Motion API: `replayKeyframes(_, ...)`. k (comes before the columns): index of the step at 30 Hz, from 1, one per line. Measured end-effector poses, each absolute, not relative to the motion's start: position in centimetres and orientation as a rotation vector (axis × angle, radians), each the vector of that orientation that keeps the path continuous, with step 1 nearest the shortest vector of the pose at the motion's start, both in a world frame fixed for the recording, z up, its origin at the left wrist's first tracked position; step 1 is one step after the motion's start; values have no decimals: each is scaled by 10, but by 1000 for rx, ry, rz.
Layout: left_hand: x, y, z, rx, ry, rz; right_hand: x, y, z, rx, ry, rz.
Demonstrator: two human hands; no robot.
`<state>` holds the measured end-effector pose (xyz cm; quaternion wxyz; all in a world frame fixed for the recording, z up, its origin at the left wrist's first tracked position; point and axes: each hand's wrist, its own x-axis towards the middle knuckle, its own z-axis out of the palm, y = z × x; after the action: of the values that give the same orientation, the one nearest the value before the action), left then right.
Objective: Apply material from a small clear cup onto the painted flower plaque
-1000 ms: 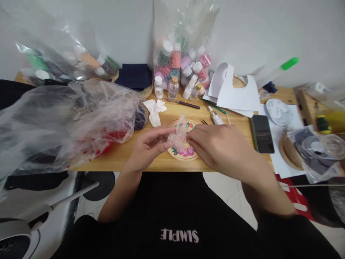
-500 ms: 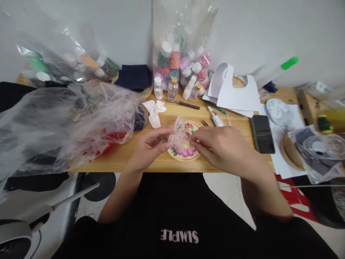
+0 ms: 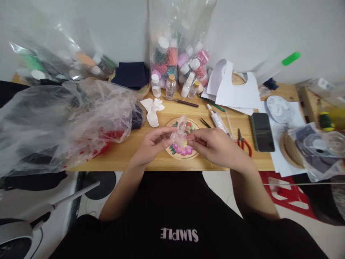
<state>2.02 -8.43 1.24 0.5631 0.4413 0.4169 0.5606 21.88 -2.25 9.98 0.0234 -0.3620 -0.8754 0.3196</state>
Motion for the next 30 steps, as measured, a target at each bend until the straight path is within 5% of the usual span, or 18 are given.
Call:
replayKeyframes(11, 5, -76, -10, 931, 1002, 1359, 251, -29, 60, -1300, -2103, 1589)
replayKeyframes(30, 6, -78, -15, 882, 1038, 1340, 247, -29, 41, -1762, -1997, 1572)
